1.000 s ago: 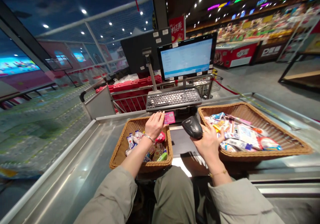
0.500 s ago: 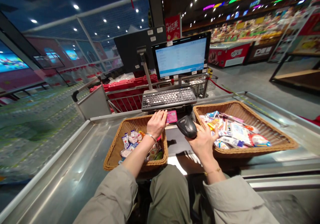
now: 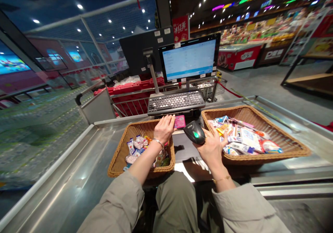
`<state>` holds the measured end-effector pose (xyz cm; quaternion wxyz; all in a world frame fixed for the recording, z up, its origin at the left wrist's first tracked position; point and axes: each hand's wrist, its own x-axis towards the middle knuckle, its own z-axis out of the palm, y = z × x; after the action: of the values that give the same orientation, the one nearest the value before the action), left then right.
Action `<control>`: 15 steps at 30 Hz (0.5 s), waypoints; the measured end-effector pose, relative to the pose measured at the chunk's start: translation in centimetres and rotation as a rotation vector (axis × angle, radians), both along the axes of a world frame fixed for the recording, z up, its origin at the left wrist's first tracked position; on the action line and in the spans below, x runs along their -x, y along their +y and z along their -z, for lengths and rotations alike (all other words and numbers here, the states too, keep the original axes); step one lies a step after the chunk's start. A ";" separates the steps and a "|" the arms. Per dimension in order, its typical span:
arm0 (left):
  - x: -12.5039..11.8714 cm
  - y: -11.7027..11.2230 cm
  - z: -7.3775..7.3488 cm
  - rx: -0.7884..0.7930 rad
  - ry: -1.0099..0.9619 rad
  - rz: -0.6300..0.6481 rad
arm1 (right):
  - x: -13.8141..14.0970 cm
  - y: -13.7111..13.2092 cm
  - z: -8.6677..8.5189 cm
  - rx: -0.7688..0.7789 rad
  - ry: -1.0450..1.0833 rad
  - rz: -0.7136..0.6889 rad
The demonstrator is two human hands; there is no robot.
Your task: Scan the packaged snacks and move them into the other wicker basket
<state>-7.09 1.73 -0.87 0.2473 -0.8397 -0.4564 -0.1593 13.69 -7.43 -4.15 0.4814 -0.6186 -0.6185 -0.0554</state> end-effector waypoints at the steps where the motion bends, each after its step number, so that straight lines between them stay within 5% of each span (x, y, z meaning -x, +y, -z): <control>1: 0.0 0.0 0.0 0.001 0.000 -0.001 | 0.0 0.0 0.0 -0.001 -0.003 -0.001; 15: -1.1 -0.4 -1.4 -0.030 -0.027 0.024 | -1.4 -1.1 -1.2 -0.066 -0.028 0.116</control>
<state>-6.03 1.32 0.57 0.2516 -0.8392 -0.4471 -0.1805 15.13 -8.48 -2.95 0.4891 -0.6362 -0.5861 -0.1122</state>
